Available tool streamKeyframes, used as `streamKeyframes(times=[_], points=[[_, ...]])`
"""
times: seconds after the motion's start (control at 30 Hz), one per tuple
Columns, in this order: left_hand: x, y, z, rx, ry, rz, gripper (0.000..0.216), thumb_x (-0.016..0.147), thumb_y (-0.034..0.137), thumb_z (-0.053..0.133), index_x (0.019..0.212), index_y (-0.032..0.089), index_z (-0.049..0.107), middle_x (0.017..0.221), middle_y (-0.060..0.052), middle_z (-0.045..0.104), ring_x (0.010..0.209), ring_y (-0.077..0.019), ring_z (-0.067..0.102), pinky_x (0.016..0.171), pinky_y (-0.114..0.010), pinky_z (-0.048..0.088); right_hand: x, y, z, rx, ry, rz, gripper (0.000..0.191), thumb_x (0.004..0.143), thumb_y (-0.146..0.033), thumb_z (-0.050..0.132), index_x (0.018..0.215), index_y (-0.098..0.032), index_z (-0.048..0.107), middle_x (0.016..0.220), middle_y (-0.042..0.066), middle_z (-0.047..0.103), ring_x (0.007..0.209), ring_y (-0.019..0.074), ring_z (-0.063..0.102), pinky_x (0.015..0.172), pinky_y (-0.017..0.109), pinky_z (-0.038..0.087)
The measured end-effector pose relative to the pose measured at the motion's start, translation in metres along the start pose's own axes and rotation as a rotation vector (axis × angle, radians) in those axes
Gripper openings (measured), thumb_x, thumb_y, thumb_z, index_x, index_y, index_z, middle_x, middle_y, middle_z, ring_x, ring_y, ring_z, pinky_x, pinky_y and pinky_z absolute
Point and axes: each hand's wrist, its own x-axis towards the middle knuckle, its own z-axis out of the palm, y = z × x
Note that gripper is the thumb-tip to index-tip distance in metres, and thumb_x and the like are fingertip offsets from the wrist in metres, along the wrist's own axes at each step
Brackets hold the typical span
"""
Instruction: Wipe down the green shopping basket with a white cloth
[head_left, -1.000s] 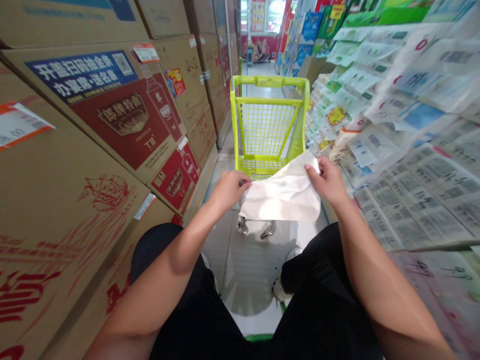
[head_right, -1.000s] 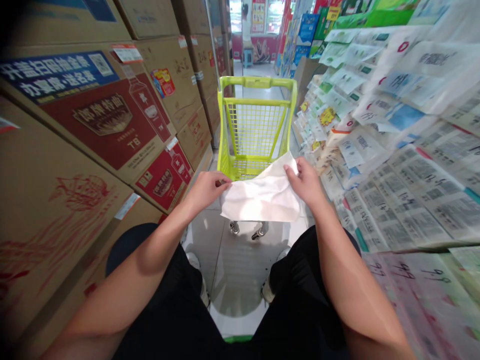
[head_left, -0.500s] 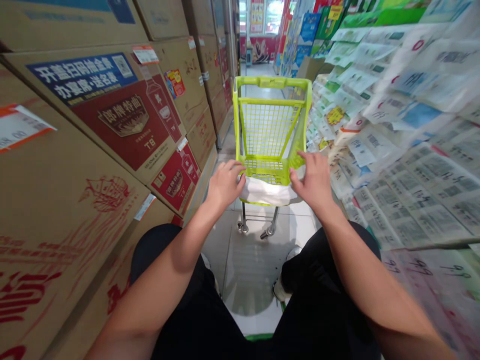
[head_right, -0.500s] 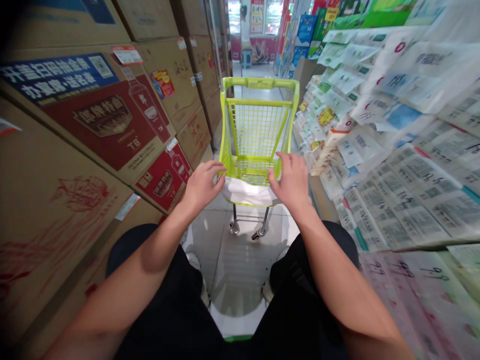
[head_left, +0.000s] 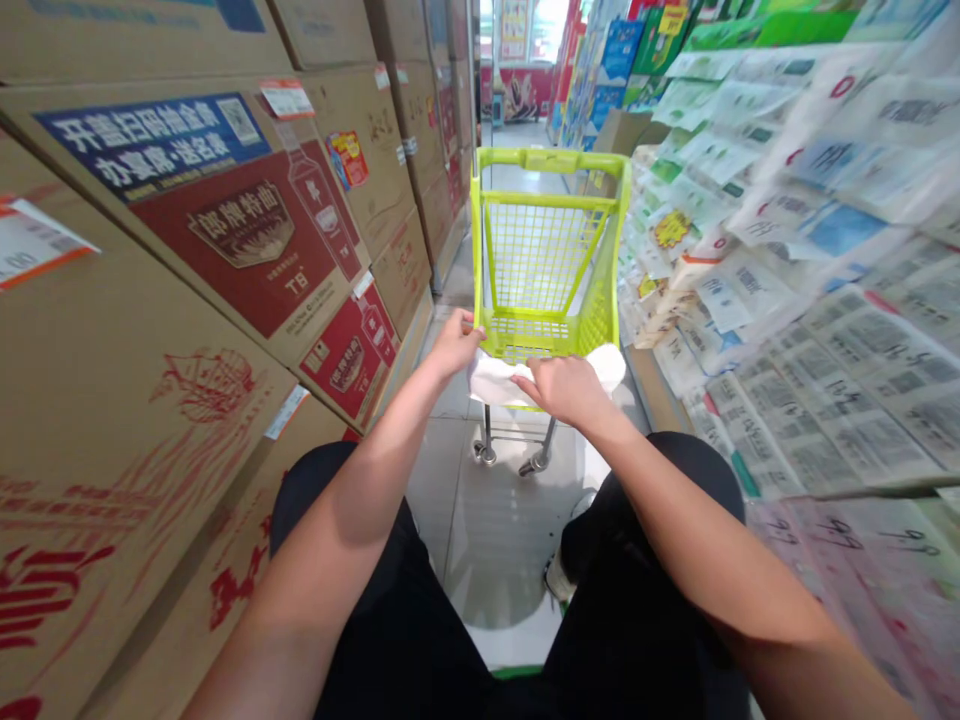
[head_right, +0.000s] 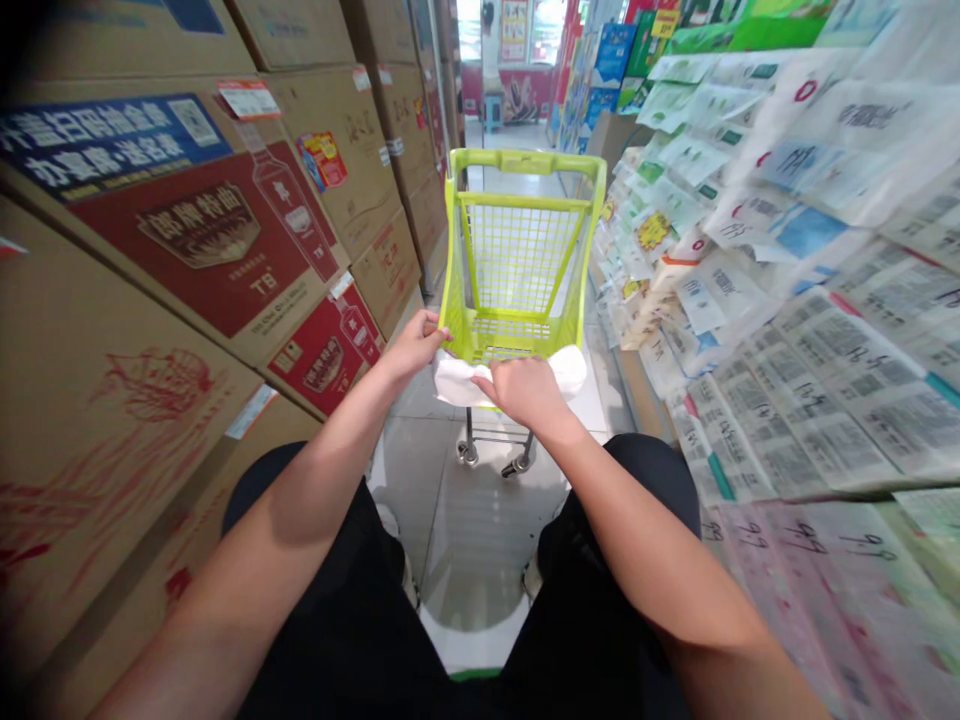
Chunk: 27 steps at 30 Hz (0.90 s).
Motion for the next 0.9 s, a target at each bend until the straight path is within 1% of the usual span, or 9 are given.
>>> streamKeyframes(times=[0.1,0.23,0.33,0.5,0.63,0.7,0.77,0.83,0.9], points=[[-0.011,0.003,0.0,-0.112,-0.084,-0.043,0.018,0.087,0.024,0.063,0.098,0.024,0.048,0.082,0.002,0.068,0.062,-0.014,0.065,0.062,-0.027,0.052,0.013,-0.018,0.002,0.037,0.001,-0.024,0.053,0.107,-0.054,0.036,0.113,-0.016,0.071,0.099,0.017,0.078,0.088,0.0312,0.076,0.075,0.036,0.051],[-0.019,0.002,0.0,-0.128,-0.021,-0.038,0.018,0.085,0.021,0.064,0.096,0.023,0.051,0.079,0.003,0.067,0.059,-0.012,0.063,0.057,-0.024,0.049,0.023,-0.043,0.0,0.098,-0.001,-0.017,0.051,0.108,-0.053,0.035,0.123,-0.017,0.069,0.101,0.017,0.079,0.089,0.03,0.077,0.074,0.036,0.053],[-0.021,0.0,-0.007,-0.118,0.021,-0.04,0.015,0.083,0.023,0.064,0.094,0.023,0.053,0.079,0.003,0.068,0.058,-0.012,0.063,0.054,-0.024,0.049,0.022,-0.052,-0.002,0.101,-0.013,-0.016,0.052,0.109,-0.054,0.033,0.122,-0.018,0.068,0.097,0.017,0.079,0.088,0.0288,0.077,0.074,0.035,0.054],[-0.019,-0.003,-0.029,-0.091,0.038,0.005,0.019,0.08,0.029,0.067,0.093,0.023,0.056,0.082,0.0,0.071,0.059,-0.014,0.064,0.059,-0.029,0.054,0.007,-0.044,-0.003,0.083,-0.037,-0.007,0.044,0.108,-0.053,0.038,0.116,-0.022,0.068,0.096,0.014,0.079,0.088,0.0304,0.077,0.071,0.035,0.053],[-0.012,-0.007,-0.038,-0.065,0.056,0.01,0.021,0.083,0.03,0.066,0.1,0.022,0.057,0.088,-0.003,0.072,0.064,-0.0155,0.066,0.067,-0.034,0.057,-0.009,-0.024,-0.003,0.056,-0.061,0.01,0.05,0.108,-0.057,0.033,0.118,-0.021,0.066,0.1,0.014,0.079,0.088,0.0299,0.076,0.069,0.032,0.05],[-0.009,-0.01,-0.034,-0.013,0.092,0.006,0.023,0.088,0.029,0.06,0.11,0.023,0.057,0.097,-0.005,0.072,0.074,-0.0183,0.069,0.076,-0.038,0.059,-0.016,-0.016,-0.003,0.049,-0.066,0.009,0.053,0.108,-0.057,0.028,0.118,-0.02,0.065,0.101,0.014,0.079,0.09,0.0299,0.076,0.072,0.032,0.049],[-0.009,-0.013,-0.023,0.055,0.146,0.035,0.03,0.092,0.027,0.054,0.121,0.023,0.055,0.114,-0.008,0.072,0.099,-0.023,0.071,0.094,-0.043,0.057,-0.019,-0.011,-0.004,0.032,-0.073,0.022,0.056,0.108,-0.058,0.027,0.119,-0.019,0.065,0.101,0.015,0.079,0.091,0.03,0.076,0.075,0.032,0.049],[-0.014,-0.015,-0.009,0.09,0.171,0.077,0.038,0.093,0.025,0.05,0.131,0.023,0.052,0.133,-0.01,0.067,0.124,-0.0258,0.064,0.112,-0.046,0.048,-0.018,-0.013,-0.004,0.015,-0.077,0.037,0.056,0.108,-0.059,0.028,0.121,-0.019,0.065,0.101,0.015,0.079,0.091,0.0302,0.076,0.076,0.033,0.05],[-0.023,-0.016,0.005,0.072,0.137,0.105,0.044,0.094,0.025,0.049,0.138,0.023,0.048,0.143,-0.01,0.061,0.136,-0.0264,0.056,0.119,-0.046,0.042,-0.013,-0.021,-0.004,0.015,-0.07,0.039,0.052,0.107,-0.058,0.033,0.119,-0.02,0.066,0.101,0.015,0.079,0.091,0.0306,0.076,0.075,0.033,0.051]])
